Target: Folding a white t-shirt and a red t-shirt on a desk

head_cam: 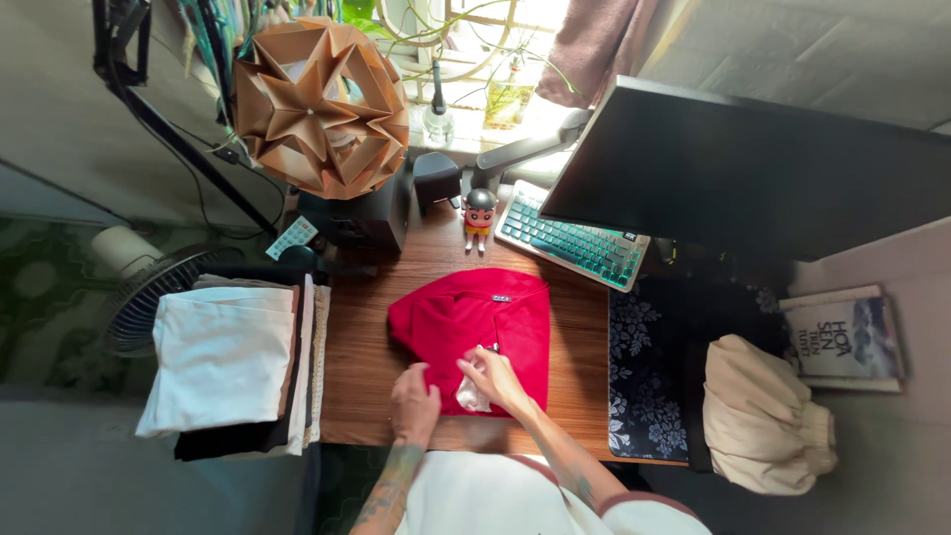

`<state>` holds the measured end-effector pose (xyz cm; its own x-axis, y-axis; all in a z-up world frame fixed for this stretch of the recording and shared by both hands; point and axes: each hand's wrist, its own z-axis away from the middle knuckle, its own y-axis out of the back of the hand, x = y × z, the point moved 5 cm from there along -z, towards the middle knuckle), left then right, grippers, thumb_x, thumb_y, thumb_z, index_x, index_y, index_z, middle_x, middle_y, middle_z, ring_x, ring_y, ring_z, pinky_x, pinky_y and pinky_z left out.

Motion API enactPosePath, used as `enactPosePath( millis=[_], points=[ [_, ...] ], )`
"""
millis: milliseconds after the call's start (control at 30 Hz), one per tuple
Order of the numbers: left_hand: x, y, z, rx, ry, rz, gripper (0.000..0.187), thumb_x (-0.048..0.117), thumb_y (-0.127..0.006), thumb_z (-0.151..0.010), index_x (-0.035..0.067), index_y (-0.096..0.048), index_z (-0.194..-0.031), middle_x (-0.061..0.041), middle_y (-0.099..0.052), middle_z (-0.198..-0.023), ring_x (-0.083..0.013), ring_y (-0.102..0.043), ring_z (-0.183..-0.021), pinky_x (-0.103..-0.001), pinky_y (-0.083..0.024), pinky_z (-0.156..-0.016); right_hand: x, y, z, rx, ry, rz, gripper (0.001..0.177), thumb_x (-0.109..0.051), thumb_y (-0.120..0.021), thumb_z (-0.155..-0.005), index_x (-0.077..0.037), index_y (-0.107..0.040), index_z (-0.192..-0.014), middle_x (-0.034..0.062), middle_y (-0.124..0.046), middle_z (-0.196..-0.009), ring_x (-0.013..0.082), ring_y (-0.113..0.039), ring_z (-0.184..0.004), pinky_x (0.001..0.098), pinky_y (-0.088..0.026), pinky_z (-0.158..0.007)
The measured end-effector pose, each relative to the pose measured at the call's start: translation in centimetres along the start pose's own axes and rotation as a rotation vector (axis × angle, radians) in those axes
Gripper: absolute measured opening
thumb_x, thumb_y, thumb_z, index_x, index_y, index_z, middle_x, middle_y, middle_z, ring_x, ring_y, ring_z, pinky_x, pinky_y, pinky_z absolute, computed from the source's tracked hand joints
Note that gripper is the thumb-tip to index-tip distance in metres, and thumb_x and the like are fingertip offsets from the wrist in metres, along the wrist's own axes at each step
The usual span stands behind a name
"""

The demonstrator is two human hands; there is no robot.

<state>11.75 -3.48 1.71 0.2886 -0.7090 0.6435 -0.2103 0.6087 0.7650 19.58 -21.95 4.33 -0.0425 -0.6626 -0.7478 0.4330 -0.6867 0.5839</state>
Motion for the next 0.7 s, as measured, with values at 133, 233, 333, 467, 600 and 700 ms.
enactPosePath(
  millis=[133, 233, 333, 467, 600, 700],
  points=[
    [5.6, 0.3, 0.6, 0.021, -0.363, -0.116, 0.017, 0.032, -0.07, -0.087, 0.018, -0.06, -0.091, -0.008, -0.062, -0.087, -0.0317, -0.059, -0.08, -0.045, -0.05, -0.069, -3.2, -2.5, -3.5, -0.236, -0.409, -0.547, 0.062, -0.043, -0.079, -0.086, -0.002, -0.064, -0.13, 0.0028, -0.06, -0.076, 0.006, -0.056, -0.056, 0.0226, -0.054, -0.044],
    [9.7, 2.5, 1.8, -0.042, -0.597, -0.041, 0.012, 0.008, -0.066, -0.076, 0.011, -0.059, -0.085, -0.01, -0.056, -0.082, -0.0342, -0.054, -0.074, -0.05, -0.046, -0.057, -3.1, -2.3, -5.0, -0.185, -0.321, -0.163, 0.069, -0.058, -0.082, -0.07, -0.009, -0.071, -0.117, 0.005, -0.071, -0.114, 0.0121, -0.063, -0.101, 0.0311, -0.048, -0.089],
    [11.5, 3.3, 2.9, -0.072, -0.714, -0.03, 0.011, 0.006, -0.062, -0.089, 0.009, -0.054, -0.082, -0.012, -0.052, -0.08, -0.0336, -0.053, -0.071, -0.047, -0.044, -0.055, -0.9, -3.3, -5.9, -0.136, -0.34, 0.045, 0.077, -0.045, -0.085, -0.07, -0.018, -0.058, -0.136, 0.0196, -0.067, -0.132, 0.0391, -0.054, -0.132, 0.0467, -0.044, -0.105],
    [10.9, 1.7, 3.5, -0.087, -0.738, -0.07, 0.008, 0.007, -0.061, -0.094, 0.007, -0.059, -0.086, -0.01, -0.051, -0.08, -0.031, -0.053, -0.069, -0.045, -0.045, -0.053, -1.2, -2.1, -5.3, -0.061, -0.302, 0.03, 0.07, -0.023, -0.071, -0.069, -0.018, -0.052, -0.136, 0.029, -0.07, -0.109, 0.0457, -0.066, -0.107, 0.0502, -0.052, -0.088],
    [11.4, 0.7, 3.9, -0.169, -0.778, -0.074, 0.004, 0.001, -0.06, -0.088, 0.005, -0.061, -0.089, -0.012, -0.053, -0.085, -0.0319, -0.053, -0.073, -0.047, -0.046, -0.056, -1.1, -1.3, -5.1, 0.02, -0.217, 0.097, 0.062, -0.028, -0.06, -0.079, -0.019, -0.045, -0.138, 0.0279, -0.068, -0.097, 0.0537, -0.063, -0.099, 0.0592, -0.048, -0.085],
    [11.7, 0.4, 4.2, -0.191, -0.794, -0.114, 0.009, 0.001, -0.06, -0.087, 0.005, -0.063, -0.094, -0.011, -0.053, -0.086, -0.0314, -0.054, -0.075, -0.046, -0.048, -0.058, -0.1, -0.9, -5.5, 0.092, -0.24, 0.041, 0.054, -0.031, -0.059, -0.083, -0.021, -0.05, -0.135, 0.0319, -0.067, -0.092, 0.0553, -0.065, -0.095, 0.0584, -0.049, -0.086]
  ],
)
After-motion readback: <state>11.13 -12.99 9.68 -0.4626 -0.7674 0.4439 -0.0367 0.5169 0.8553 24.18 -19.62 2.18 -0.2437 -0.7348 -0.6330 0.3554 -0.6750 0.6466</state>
